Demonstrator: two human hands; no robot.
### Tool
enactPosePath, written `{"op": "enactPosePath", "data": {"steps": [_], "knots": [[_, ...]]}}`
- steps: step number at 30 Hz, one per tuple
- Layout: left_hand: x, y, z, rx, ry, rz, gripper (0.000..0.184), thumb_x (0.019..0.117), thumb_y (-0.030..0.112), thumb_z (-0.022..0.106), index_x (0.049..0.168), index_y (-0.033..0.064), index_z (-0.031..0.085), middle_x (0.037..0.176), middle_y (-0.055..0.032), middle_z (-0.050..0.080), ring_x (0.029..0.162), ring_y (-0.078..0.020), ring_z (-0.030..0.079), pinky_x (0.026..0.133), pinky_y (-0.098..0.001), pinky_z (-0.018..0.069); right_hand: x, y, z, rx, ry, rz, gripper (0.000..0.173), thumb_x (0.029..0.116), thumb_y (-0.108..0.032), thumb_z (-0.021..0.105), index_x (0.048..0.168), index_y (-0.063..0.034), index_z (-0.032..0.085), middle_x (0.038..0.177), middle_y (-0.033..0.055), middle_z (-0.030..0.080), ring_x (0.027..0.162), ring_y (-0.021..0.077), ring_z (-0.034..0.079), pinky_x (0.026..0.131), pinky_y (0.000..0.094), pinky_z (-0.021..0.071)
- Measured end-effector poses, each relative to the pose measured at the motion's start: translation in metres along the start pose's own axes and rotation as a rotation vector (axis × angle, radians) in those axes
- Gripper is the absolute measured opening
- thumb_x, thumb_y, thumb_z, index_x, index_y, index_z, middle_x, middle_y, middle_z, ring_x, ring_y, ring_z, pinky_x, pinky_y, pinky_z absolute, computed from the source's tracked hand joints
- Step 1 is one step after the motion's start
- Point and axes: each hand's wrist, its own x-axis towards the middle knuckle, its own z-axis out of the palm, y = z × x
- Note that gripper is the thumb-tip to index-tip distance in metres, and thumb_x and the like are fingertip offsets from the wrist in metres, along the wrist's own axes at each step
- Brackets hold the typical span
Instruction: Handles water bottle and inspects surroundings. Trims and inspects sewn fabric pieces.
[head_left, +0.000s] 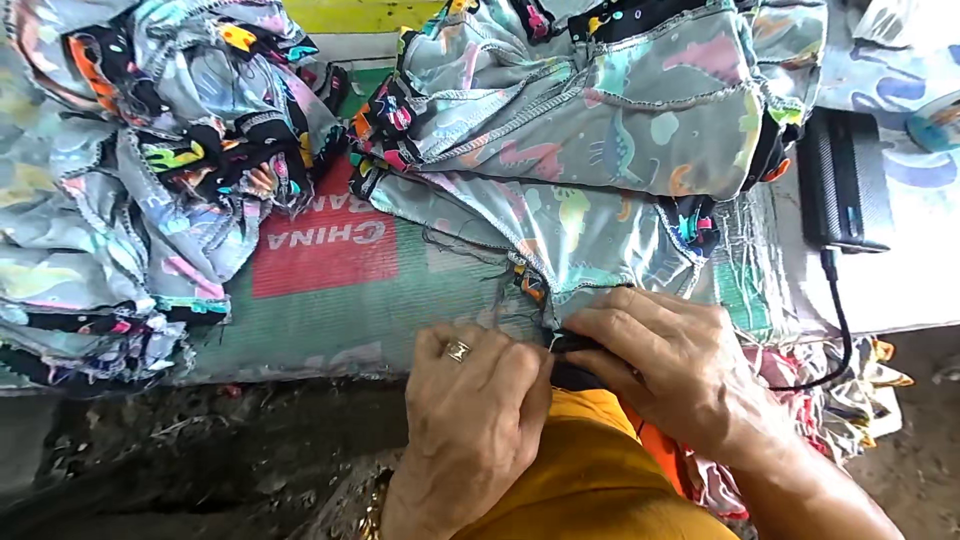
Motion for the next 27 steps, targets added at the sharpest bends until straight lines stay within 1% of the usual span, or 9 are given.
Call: {"op": "enactPosePath", "data": {"steps": [9, 13, 15, 17, 18, 20, 22, 24, 27], "knots": [[-0.002, 0.010, 0.014, -0.030, 0.018, 0.054, 0.016, 0.1007, 0.019, 0.058, 0.090, 0.0097, 0.066, 0.076, -0.0037, 0.065, 0.073, -0.0152, 0.059, 0.082, -0.0356, 0.0409, -0.005, -0.001, 0.007, -0.052, 0.073, -0.021, 0.014, 0.1016, -0.015, 0.061, 0.103, -0.0105, 0.074, 0.089, 0.0051, 0.073, 0.074, 0.0172, 0.067, 0.057, 0.0310, 0.0474], [-0.005, 0.010, 0.011, -0.146, -0.004, 0.085, 0.018, 0.1017, 0.020, 0.056, 0.089, 0.0104, 0.064, 0.076, -0.0028, 0.064, 0.075, -0.0139, 0.059, 0.082, -0.0337, 0.0414, -0.006, -0.002, 0.009, -0.082, 0.082, -0.041, 0.015, 0.1019, -0.015, 0.060, 0.103, -0.0105, 0.074, 0.087, 0.0058, 0.072, 0.073, 0.0188, 0.066, 0.056, 0.0323, 0.0456], [-0.006, 0.006, 0.004, -0.224, -0.005, 0.095, 0.026, 0.1050, 0.028, 0.051, 0.088, 0.0121, 0.063, 0.075, -0.0015, 0.061, 0.075, -0.0120, 0.057, 0.082, -0.0314, 0.0414, -0.008, 0.001, -0.002, 0.016, 0.023, -0.034, 0.019, 0.1037, -0.024, 0.061, 0.105, -0.0097, 0.073, 0.090, 0.0054, 0.073, 0.078, 0.0162, 0.068, 0.061, 0.0305, 0.0500], [-0.003, 0.001, -0.004, -0.107, -0.003, 0.030, 0.031, 0.1054, 0.039, 0.052, 0.099, 0.0131, 0.067, 0.085, -0.0016, 0.067, 0.086, -0.0120, 0.061, 0.088, -0.0325, 0.0435, -0.009, 0.008, -0.017, 0.259, -0.031, -0.022, 0.024, 0.1023, -0.029, 0.064, 0.110, -0.0078, 0.072, 0.096, 0.0036, 0.072, 0.087, 0.0083, 0.067, 0.072, 0.0229, 0.0539], [0.002, -0.001, -0.005, 0.004, -0.014, -0.001, 0.036, 0.1043, 0.045, 0.053, 0.106, 0.0130, 0.070, 0.093, -0.0034, 0.071, 0.092, -0.0150, 0.064, 0.089, -0.0364, 0.0438, -0.007, 0.011, -0.023, 0.410, -0.034, -0.015, 0.024, 0.1010, -0.027, 0.066, 0.111, -0.0060, 0.071, 0.097, 0.0026, 0.071, 0.088, 0.0042, 0.066, 0.075, 0.0182, 0.0545], [0.012, -0.006, 0.000, 0.148, -0.068, -0.017, 0.046, 0.1014, 0.052, 0.056, 0.117, 0.0111, 0.071, 0.102, -0.0086, 0.070, 0.096, -0.0235, 0.062, 0.086, -0.0449, 0.0403, 0.001, 0.013, -0.025, 0.642, -0.014, 0.013, 0.025, 0.1005, -0.027, 0.067, 0.110, -0.0043, 0.069, 0.095, -0.0005, 0.067, 0.085, -0.0008, 0.062, 0.072, 0.0137, 0.0542], [0.019, -0.008, 0.007, 0.177, -0.108, 0.012, 0.035, 0.1011, 0.043, 0.058, 0.110, 0.0115, 0.070, 0.095, -0.0074, 0.066, 0.091, -0.0248, 0.060, 0.083, -0.0473, 0.0385, 0.013, 0.014, -0.020, 0.747, 0.006, 0.055, 0.023, 0.0987, -0.024, 0.069, 0.109, -0.0037, 0.069, 0.093, -0.0026, 0.066, 0.079, -0.0013, 0.061, 0.066, 0.0140, 0.0543], [0.022, -0.007, 0.009, 0.131, -0.118, 0.033, 0.021, 0.1009, 0.031, 0.059, 0.096, 0.0130, 0.070, 0.084, -0.0031, 0.064, 0.084, -0.0205, 0.060, 0.082, -0.0445, 0.0380, 0.021, 0.017, -0.011, 0.743, -0.014, 0.101, 0.023, 0.0970, -0.023, 0.069, 0.111, -0.0037, 0.069, 0.094, -0.0030, 0.067, 0.078, -0.0002, 0.063, 0.067, 0.0155, 0.0563], [0.019, -0.012, 0.002, 0.046, -0.106, 0.035, 0.022, 0.1020, 0.027, 0.060, 0.089, 0.0118, 0.070, 0.078, -0.0010, 0.064, 0.078, -0.0149, 0.059, 0.082, -0.0393, 0.0383, 0.020, 0.018, -0.008, 0.608, -0.052, 0.110, 0.031, 0.0942, -0.029, 0.072, 0.115, -0.0069, 0.067, 0.097, -0.0050, 0.066, 0.082, -0.0028, 0.063, 0.070, 0.0136, 0.0559]]}}
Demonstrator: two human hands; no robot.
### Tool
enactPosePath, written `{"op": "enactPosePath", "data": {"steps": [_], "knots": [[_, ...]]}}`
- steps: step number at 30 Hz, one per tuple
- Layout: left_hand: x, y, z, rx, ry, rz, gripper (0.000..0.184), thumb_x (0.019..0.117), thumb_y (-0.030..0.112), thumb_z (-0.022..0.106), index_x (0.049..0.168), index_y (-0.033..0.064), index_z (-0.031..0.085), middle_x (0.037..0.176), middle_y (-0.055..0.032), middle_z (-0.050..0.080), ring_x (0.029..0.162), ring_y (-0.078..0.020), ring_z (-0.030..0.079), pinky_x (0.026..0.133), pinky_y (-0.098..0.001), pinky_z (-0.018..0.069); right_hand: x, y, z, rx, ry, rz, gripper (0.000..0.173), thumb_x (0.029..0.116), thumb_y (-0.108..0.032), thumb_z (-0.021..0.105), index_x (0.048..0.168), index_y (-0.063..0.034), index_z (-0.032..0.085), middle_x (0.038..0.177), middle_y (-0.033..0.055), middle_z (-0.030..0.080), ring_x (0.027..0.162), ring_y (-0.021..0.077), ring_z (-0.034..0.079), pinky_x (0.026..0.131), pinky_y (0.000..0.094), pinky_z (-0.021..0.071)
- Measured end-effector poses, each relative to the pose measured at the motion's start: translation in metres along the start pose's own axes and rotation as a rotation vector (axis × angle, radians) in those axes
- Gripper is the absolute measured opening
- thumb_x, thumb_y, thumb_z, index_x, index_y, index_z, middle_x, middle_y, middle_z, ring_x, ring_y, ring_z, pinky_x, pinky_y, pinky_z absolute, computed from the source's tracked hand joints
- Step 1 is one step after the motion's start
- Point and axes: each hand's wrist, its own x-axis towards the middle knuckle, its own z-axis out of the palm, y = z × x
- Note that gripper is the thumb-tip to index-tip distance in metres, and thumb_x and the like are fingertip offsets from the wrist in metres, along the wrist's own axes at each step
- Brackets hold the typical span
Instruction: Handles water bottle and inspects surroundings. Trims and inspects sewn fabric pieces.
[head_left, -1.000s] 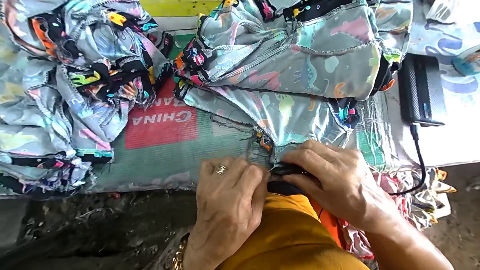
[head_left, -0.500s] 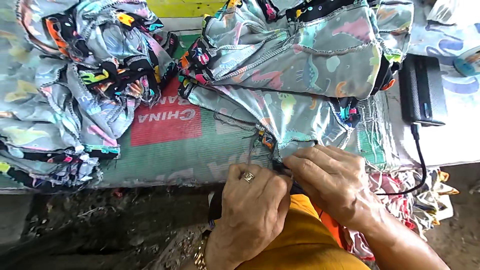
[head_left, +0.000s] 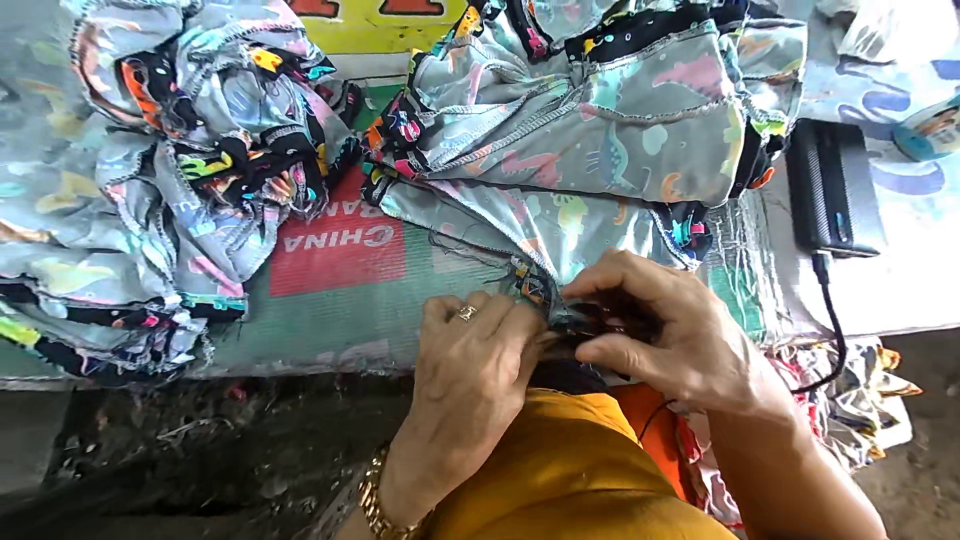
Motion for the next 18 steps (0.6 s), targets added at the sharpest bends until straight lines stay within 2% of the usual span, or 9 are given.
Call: {"op": "enactPosePath", "data": {"steps": [2, 5, 8, 11, 13, 16, 18], "knots": [[-0.005, -0.005, -0.006, -0.036, 0.017, -0.014, 0.023, 0.1021, 0.027, 0.062, 0.088, 0.0112, 0.071, 0.079, -0.0011, 0.067, 0.079, -0.0128, 0.062, 0.085, -0.0375, 0.0411, -0.006, -0.001, 0.002, -0.196, -0.003, -0.003, 0.029, 0.0925, -0.031, 0.074, 0.112, -0.0100, 0.068, 0.094, -0.0052, 0.064, 0.079, -0.0028, 0.060, 0.067, 0.0129, 0.0523], [-0.008, -0.009, -0.012, -0.057, 0.040, -0.018, 0.026, 0.1048, 0.027, 0.058, 0.089, 0.0104, 0.070, 0.081, -0.0017, 0.067, 0.081, -0.0116, 0.062, 0.086, -0.0358, 0.0406, -0.010, 0.001, 0.004, -0.436, 0.002, -0.032, 0.017, 0.0927, -0.025, 0.068, 0.103, -0.0114, 0.070, 0.087, -0.0019, 0.062, 0.072, 0.0047, 0.059, 0.058, 0.0201, 0.0474], [-0.011, -0.007, -0.013, -0.095, 0.063, -0.020, 0.026, 0.1071, 0.027, 0.054, 0.092, 0.0105, 0.068, 0.084, -0.0013, 0.067, 0.086, -0.0103, 0.061, 0.087, -0.0333, 0.0401, -0.010, 0.002, 0.005, -0.437, 0.014, -0.038, 0.015, 0.0929, -0.022, 0.067, 0.103, -0.0110, 0.070, 0.088, -0.0015, 0.062, 0.072, 0.0046, 0.059, 0.058, 0.0199, 0.0475], [-0.014, 0.001, -0.009, -0.101, 0.098, -0.015, 0.024, 0.1077, 0.027, 0.053, 0.095, 0.0112, 0.065, 0.085, -0.0018, 0.067, 0.087, -0.0108, 0.061, 0.086, -0.0322, 0.0406, -0.009, -0.003, 0.004, -0.403, 0.020, -0.034, 0.025, 0.0911, -0.026, 0.069, 0.110, -0.0108, 0.064, 0.089, -0.0033, 0.064, 0.074, 0.0007, 0.059, 0.061, 0.0167, 0.0483], [-0.014, 0.001, -0.009, -0.052, 0.132, -0.011, 0.023, 0.1081, 0.027, 0.051, 0.096, 0.0115, 0.063, 0.085, -0.0025, 0.066, 0.088, -0.0117, 0.061, 0.087, -0.0315, 0.0420, -0.008, -0.006, 0.004, -0.472, 0.017, -0.036, 0.024, 0.0897, -0.026, 0.069, 0.109, -0.0112, 0.064, 0.088, -0.0030, 0.065, 0.072, 0.0024, 0.060, 0.057, 0.0185, 0.0474], [-0.007, -0.020, -0.017, 0.105, 0.176, -0.031, 0.027, 0.1072, 0.024, 0.052, 0.092, 0.0067, 0.066, 0.083, -0.0080, 0.067, 0.086, -0.0193, 0.064, 0.084, -0.0379, 0.0452, -0.009, -0.005, 0.007, -0.613, 0.015, -0.045, 0.013, 0.0900, -0.021, 0.065, 0.098, -0.0115, 0.068, 0.083, 0.0006, 0.062, 0.065, 0.0114, 0.060, 0.050, 0.0272, 0.0444], [-0.001, -0.033, -0.019, 0.201, 0.172, -0.053, 0.027, 0.1065, 0.022, 0.053, 0.093, 0.0023, 0.066, 0.086, -0.0138, 0.066, 0.085, -0.0273, 0.063, 0.080, -0.0449, 0.0420, -0.011, -0.002, 0.005, -0.568, 0.024, -0.046, 0.010, 0.0923, -0.016, 0.061, 0.096, -0.0111, 0.069, 0.082, 0.0002, 0.063, 0.066, 0.0103, 0.060, 0.052, 0.0265, 0.0454]]}}
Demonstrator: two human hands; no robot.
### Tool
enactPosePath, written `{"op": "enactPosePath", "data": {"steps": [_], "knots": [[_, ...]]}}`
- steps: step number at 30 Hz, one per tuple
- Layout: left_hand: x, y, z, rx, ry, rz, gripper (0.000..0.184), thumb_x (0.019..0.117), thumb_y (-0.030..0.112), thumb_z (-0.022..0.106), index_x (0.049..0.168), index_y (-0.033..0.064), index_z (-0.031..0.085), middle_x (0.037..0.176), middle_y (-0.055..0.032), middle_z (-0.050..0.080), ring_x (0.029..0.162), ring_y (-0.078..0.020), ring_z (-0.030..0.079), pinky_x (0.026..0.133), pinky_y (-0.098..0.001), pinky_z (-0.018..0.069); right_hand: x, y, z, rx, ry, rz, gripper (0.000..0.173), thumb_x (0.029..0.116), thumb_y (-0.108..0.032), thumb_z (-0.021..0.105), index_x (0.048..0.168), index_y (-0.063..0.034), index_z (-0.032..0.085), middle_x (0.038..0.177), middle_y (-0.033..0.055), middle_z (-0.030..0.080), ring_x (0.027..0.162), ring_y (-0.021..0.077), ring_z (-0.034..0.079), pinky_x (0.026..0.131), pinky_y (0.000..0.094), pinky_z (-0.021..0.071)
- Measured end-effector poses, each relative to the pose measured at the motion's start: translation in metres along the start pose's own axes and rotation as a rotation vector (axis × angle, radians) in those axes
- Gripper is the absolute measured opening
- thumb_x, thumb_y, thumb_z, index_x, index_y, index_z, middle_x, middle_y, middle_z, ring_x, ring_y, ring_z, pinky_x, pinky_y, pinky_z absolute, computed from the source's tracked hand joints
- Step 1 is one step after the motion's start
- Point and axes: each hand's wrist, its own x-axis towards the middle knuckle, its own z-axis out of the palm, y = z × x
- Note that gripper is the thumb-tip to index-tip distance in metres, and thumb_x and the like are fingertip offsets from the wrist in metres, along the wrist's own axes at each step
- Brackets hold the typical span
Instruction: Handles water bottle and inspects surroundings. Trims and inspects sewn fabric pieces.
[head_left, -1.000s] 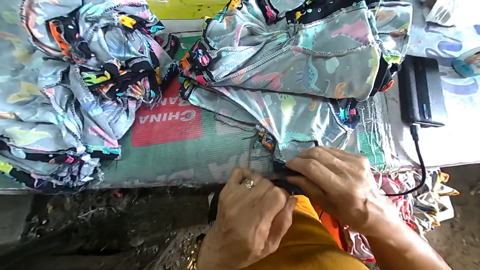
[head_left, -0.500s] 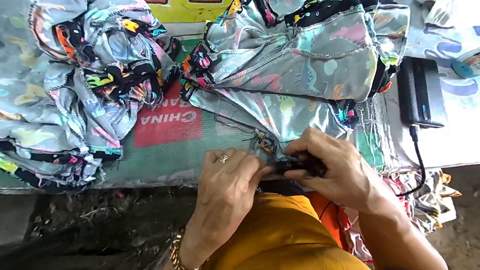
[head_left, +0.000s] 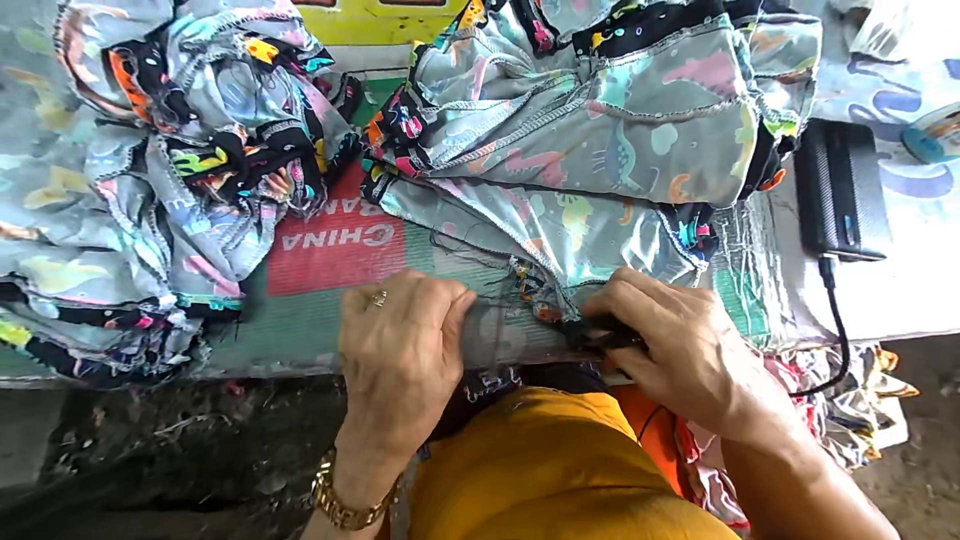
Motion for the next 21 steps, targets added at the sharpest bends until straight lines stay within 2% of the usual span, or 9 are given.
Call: {"op": "enactPosePath", "data": {"steps": [3, 6, 8, 9, 12, 14, 15, 18, 21], "knots": [[0.001, 0.016, -0.002, 0.039, -0.011, -0.020, 0.029, 0.1070, 0.030, 0.052, 0.109, 0.0049, 0.066, 0.113, -0.0168, 0.067, 0.109, -0.0304, 0.062, 0.094, -0.0483, 0.0414, -0.002, 0.007, -0.005, 0.186, 0.013, 0.039, 0.012, 0.0974, -0.016, 0.060, 0.099, -0.0103, 0.070, 0.087, -0.0033, 0.066, 0.076, 0.0013, 0.062, 0.063, 0.0181, 0.0516], [-0.001, 0.046, 0.002, -0.184, -0.018, -0.020, 0.045, 0.1032, 0.053, 0.053, 0.106, 0.0101, 0.067, 0.105, -0.0080, 0.070, 0.106, -0.0187, 0.063, 0.095, -0.0375, 0.0457, 0.000, 0.009, -0.008, 0.352, 0.057, 0.039, 0.015, 0.1010, -0.018, 0.060, 0.095, -0.0073, 0.069, 0.088, -0.0031, 0.064, 0.080, -0.0007, 0.061, 0.069, 0.0143, 0.0524], [0.004, 0.058, 0.013, -0.329, -0.049, -0.026, 0.057, 0.0985, 0.062, 0.054, 0.106, 0.0069, 0.067, 0.100, -0.0078, 0.071, 0.099, -0.0161, 0.066, 0.090, -0.0348, 0.0505, 0.003, 0.006, -0.008, 0.448, 0.065, 0.041, 0.016, 0.1024, -0.018, 0.059, 0.092, -0.0073, 0.066, 0.089, -0.0023, 0.063, 0.084, 0.0004, 0.061, 0.072, 0.0146, 0.0527], [0.007, 0.060, 0.017, -0.388, -0.063, -0.031, 0.057, 0.0978, 0.060, 0.057, 0.107, 0.0051, 0.065, 0.098, -0.0080, 0.070, 0.096, -0.0154, 0.066, 0.087, -0.0336, 0.0517, 0.004, 0.004, -0.008, 0.501, 0.063, 0.048, 0.017, 0.1031, -0.018, 0.057, 0.092, -0.0076, 0.064, 0.089, -0.0023, 0.062, 0.084, 0.0001, 0.061, 0.072, 0.0141, 0.0520], [0.015, 0.064, 0.024, -0.616, -0.111, -0.071, 0.027, 0.1009, 0.032, 0.065, 0.101, 0.0056, 0.064, 0.092, -0.0024, 0.067, 0.090, -0.0069, 0.064, 0.085, -0.0255, 0.0519, 0.007, 0.001, -0.006, 0.683, 0.077, 0.119, 0.017, 0.1038, -0.020, 0.057, 0.092, -0.0084, 0.061, 0.087, -0.0036, 0.061, 0.075, -0.0033, 0.058, 0.066, 0.0108, 0.0496], [0.019, 0.062, 0.022, -0.692, -0.133, -0.077, 0.014, 0.1007, 0.021, 0.066, 0.099, 0.0067, 0.064, 0.091, 0.0002, 0.066, 0.088, -0.0035, 0.062, 0.084, -0.0227, 0.0519, 0.006, 0.003, -0.005, 0.740, 0.098, 0.144, 0.007, 0.1002, -0.014, 0.062, 0.096, -0.0079, 0.062, 0.089, -0.0028, 0.063, 0.076, -0.0020, 0.060, 0.066, 0.0121, 0.0521], [0.020, 0.060, 0.021, -0.637, -0.104, -0.055, 0.010, 0.0991, 0.017, 0.066, 0.099, 0.0073, 0.064, 0.092, -0.0002, 0.067, 0.090, -0.0042, 0.063, 0.085, -0.0230, 0.0518, 0.006, 0.003, -0.004, 0.693, 0.124, 0.144, 0.003, 0.0969, -0.010, 0.065, 0.098, -0.0080, 0.062, 0.091, -0.0022, 0.064, 0.078, -0.0007, 0.062, 0.068, 0.0133, 0.0541], [0.023, 0.050, 0.017, -0.373, 0.104, 0.036, 0.008, 0.0955, 0.015, 0.061, 0.099, 0.0076, 0.062, 0.097, -0.0050, 0.071, 0.100, -0.0121, 0.066, 0.091, -0.0282, 0.0518, 0.003, 0.004, -0.005, 0.383, 0.288, 0.087, 0.012, 0.0904, -0.007, 0.068, 0.101, -0.0078, 0.062, 0.091, -0.0008, 0.065, 0.078, -0.0008, 0.061, 0.065, 0.0121, 0.0519], [0.028, 0.048, 0.017, -0.570, 0.200, -0.028, 0.010, 0.0990, 0.015, 0.062, 0.106, 0.0092, 0.061, 0.108, -0.0017, 0.071, 0.107, -0.0091, 0.067, 0.091, -0.0251, 0.0564, -0.002, -0.003, -0.006, 0.200, 0.387, 0.004, 0.007, 0.0950, -0.010, 0.066, 0.099, -0.0066, 0.061, 0.089, 0.0034, 0.065, 0.077, 0.0017, 0.060, 0.065, 0.0121, 0.0490]]}}
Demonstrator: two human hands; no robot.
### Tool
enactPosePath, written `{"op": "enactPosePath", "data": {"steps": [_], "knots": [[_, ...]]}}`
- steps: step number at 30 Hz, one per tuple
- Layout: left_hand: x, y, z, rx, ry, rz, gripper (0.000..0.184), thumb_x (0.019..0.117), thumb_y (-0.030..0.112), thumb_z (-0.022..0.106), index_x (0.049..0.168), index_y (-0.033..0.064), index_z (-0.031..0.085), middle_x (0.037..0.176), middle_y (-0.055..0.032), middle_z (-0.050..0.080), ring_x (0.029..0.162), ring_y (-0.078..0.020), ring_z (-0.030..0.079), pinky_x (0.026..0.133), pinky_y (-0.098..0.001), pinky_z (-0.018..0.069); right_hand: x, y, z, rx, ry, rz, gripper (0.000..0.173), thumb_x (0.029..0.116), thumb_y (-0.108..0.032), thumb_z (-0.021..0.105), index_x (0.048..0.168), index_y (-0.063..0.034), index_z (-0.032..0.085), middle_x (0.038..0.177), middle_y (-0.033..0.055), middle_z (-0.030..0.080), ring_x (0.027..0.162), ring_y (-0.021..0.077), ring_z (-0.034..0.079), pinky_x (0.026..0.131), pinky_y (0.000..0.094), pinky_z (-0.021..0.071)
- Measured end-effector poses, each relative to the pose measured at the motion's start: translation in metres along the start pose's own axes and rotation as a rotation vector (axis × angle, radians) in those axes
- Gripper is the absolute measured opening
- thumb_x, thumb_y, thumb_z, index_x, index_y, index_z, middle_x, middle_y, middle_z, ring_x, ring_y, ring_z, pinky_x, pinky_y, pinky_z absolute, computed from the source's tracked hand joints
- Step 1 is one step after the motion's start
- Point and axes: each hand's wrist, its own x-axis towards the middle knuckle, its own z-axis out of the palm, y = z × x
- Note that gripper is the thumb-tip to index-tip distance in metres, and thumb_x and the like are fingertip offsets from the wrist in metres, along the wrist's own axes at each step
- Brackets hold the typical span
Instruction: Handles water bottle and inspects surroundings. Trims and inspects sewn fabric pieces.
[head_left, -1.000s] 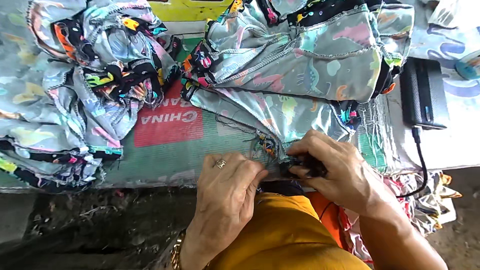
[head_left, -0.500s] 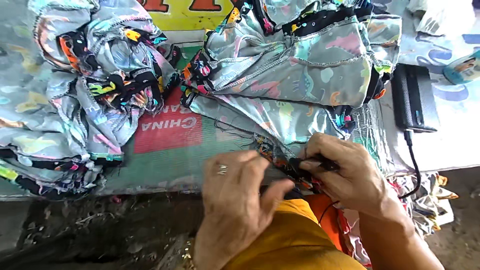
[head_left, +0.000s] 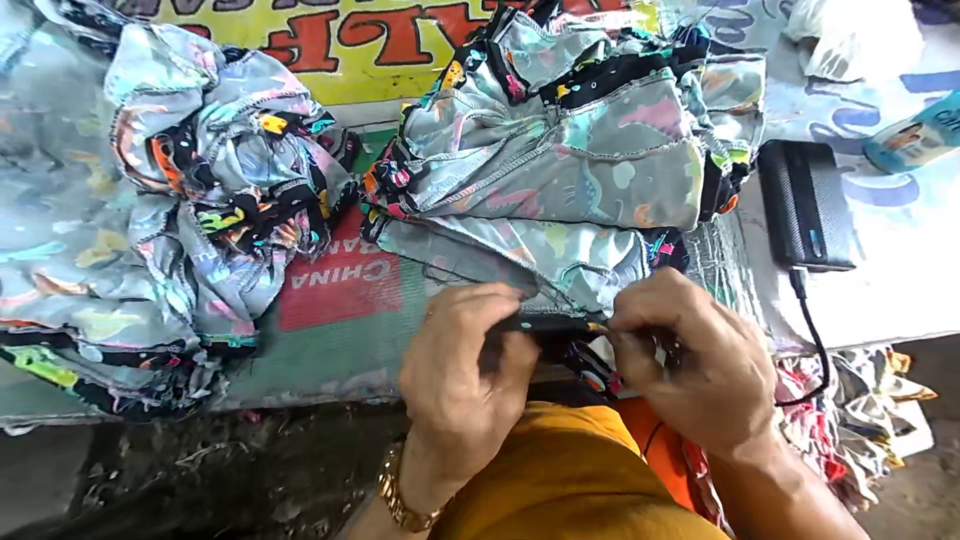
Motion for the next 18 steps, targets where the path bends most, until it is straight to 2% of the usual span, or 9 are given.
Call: {"op": "enactPosePath", "data": {"steps": [2, 4, 5, 8, 10, 12, 15, 18], "knots": [[0.001, 0.008, 0.005, -0.403, -0.002, -0.193, 0.014, 0.0980, 0.011, 0.063, 0.110, 0.0167, 0.064, 0.114, 0.0041, 0.071, 0.104, -0.0055, 0.069, 0.086, -0.0215, 0.0590, -0.004, -0.002, 0.004, -0.080, -0.009, -0.070, 0.005, 0.0966, -0.011, 0.064, 0.098, -0.0063, 0.064, 0.088, 0.0066, 0.068, 0.077, 0.0075, 0.064, 0.064, 0.0168, 0.0499], [0.001, 0.009, 0.009, -0.764, -0.002, -0.390, 0.015, 0.0968, 0.010, 0.066, 0.109, 0.0178, 0.068, 0.109, 0.0006, 0.073, 0.098, -0.0089, 0.071, 0.084, -0.0248, 0.0599, -0.005, 0.001, 0.009, -0.103, -0.086, -0.113, 0.007, 0.0979, -0.014, 0.063, 0.099, -0.0070, 0.065, 0.088, 0.0078, 0.069, 0.075, 0.0118, 0.065, 0.061, 0.0224, 0.0489], [-0.001, 0.007, 0.012, -0.862, 0.010, -0.444, 0.014, 0.0954, 0.010, 0.067, 0.108, 0.0167, 0.068, 0.105, -0.0019, 0.073, 0.096, -0.0104, 0.071, 0.084, -0.0262, 0.0599, -0.005, 0.004, 0.010, -0.064, -0.113, -0.117, 0.010, 0.0990, -0.016, 0.063, 0.097, -0.0070, 0.066, 0.087, 0.0074, 0.069, 0.075, 0.0122, 0.065, 0.061, 0.0235, 0.0492], [-0.005, 0.003, 0.015, -0.924, 0.036, -0.455, 0.015, 0.0939, 0.008, 0.069, 0.107, 0.0149, 0.069, 0.103, -0.0035, 0.072, 0.096, -0.0116, 0.071, 0.086, -0.0275, 0.0598, -0.004, 0.010, 0.011, 0.172, -0.029, -0.055, 0.021, 0.1005, -0.021, 0.066, 0.090, -0.0032, 0.065, 0.081, 0.0059, 0.067, 0.075, 0.0056, 0.063, 0.066, 0.0172, 0.0505], [-0.007, 0.004, 0.018, -0.912, 0.040, -0.420, 0.016, 0.0945, 0.008, 0.069, 0.108, 0.0152, 0.068, 0.104, -0.0026, 0.072, 0.097, -0.0114, 0.071, 0.087, -0.0275, 0.0600, 0.000, 0.007, 0.012, 0.227, 0.045, 0.005, 0.021, 0.0997, -0.023, 0.069, 0.098, -0.0033, 0.062, 0.086, 0.0029, 0.064, 0.076, -0.0001, 0.060, 0.066, 0.0119, 0.0507], [-0.008, 0.004, 0.020, -0.907, 0.043, -0.407, 0.016, 0.0943, 0.006, 0.068, 0.108, 0.0143, 0.069, 0.104, -0.0029, 0.072, 0.096, -0.0113, 0.071, 0.086, -0.0272, 0.0599, 0.008, 0.004, 0.017, 0.210, 0.057, 0.029, 0.023, 0.0972, -0.022, 0.072, 0.106, -0.0035, 0.063, 0.091, 0.0017, 0.061, 0.075, -0.0004, 0.057, 0.064, 0.0122, 0.0490], [-0.008, 0.005, 0.022, -0.913, 0.068, -0.430, 0.014, 0.0942, 0.005, 0.068, 0.106, 0.0118, 0.070, 0.102, -0.0049, 0.073, 0.094, -0.0121, 0.071, 0.086, -0.0286, 0.0604, 0.016, 0.003, 0.025, 0.150, 0.088, -0.030, 0.009, 0.0947, -0.009, 0.070, 0.100, -0.0019, 0.069, 0.091, 0.0052, 0.066, 0.081, 0.0052, 0.063, 0.068, 0.0163, 0.0525], [-0.010, 0.008, 0.022, -0.985, 0.102, -0.499, 0.012, 0.0949, 0.005, 0.068, 0.106, 0.0094, 0.071, 0.100, -0.0066, 0.074, 0.092, -0.0118, 0.072, 0.085, -0.0290, 0.0605, 0.017, 0.003, 0.023, 0.194, 0.076, -0.015, 0.004, 0.0962, -0.005, 0.066, 0.095, -0.0018, 0.068, 0.088, 0.0038, 0.066, 0.079, 0.0029, 0.063, 0.068, 0.0144, 0.0527]]}}
